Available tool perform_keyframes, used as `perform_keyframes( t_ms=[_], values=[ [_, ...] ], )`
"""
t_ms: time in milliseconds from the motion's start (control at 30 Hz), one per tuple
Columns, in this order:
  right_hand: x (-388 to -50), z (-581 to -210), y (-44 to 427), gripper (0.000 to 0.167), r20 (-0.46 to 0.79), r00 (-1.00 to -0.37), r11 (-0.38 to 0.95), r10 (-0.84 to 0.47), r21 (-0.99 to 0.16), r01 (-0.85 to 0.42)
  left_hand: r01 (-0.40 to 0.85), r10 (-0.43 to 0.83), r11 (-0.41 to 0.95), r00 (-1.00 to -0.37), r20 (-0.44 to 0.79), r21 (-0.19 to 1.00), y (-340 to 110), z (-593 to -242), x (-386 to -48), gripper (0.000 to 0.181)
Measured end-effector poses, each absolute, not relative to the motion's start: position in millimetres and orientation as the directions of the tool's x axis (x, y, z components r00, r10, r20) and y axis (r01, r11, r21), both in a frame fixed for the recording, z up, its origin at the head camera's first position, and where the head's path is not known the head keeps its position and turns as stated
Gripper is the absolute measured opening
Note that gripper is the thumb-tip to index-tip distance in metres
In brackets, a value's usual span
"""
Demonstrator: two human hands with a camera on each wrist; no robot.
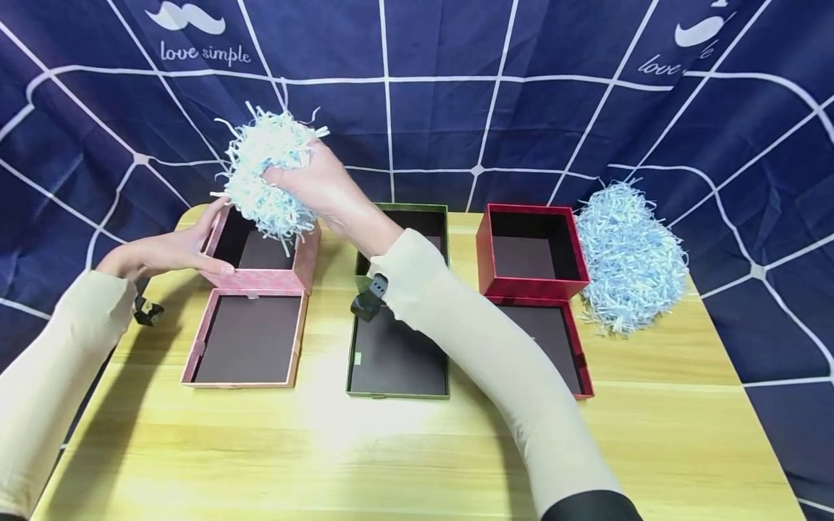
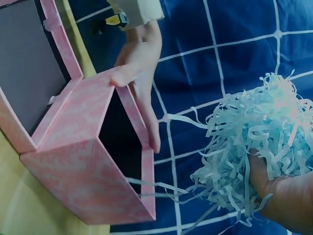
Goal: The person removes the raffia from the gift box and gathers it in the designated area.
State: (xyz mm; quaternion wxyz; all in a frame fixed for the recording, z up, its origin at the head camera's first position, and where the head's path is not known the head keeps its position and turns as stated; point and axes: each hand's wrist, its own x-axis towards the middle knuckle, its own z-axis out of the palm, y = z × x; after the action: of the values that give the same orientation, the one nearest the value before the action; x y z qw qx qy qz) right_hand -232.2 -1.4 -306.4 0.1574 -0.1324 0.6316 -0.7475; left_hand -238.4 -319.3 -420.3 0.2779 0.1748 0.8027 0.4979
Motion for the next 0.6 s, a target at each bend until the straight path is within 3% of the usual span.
perform_keyframes(
  t_ms=[200,600],
  values=[
    [-228.2,-300.1,23.8,0.047,0.018,-0.925,-0.139,-0.378,-0.99,0.038,0.008,0.536,0.498,-0.789,-0.301,0.867,-319.7,-419.0,-237.9,0.133],
    [-228.3,-286.9,75.5,0.043,0.049,-0.946,-0.214,-0.32,-0.977,0.022,0.022,0.545,0.474,-0.792,-0.274,0.88,-318.9,-418.1,-235.6,0.132]
  ],
)
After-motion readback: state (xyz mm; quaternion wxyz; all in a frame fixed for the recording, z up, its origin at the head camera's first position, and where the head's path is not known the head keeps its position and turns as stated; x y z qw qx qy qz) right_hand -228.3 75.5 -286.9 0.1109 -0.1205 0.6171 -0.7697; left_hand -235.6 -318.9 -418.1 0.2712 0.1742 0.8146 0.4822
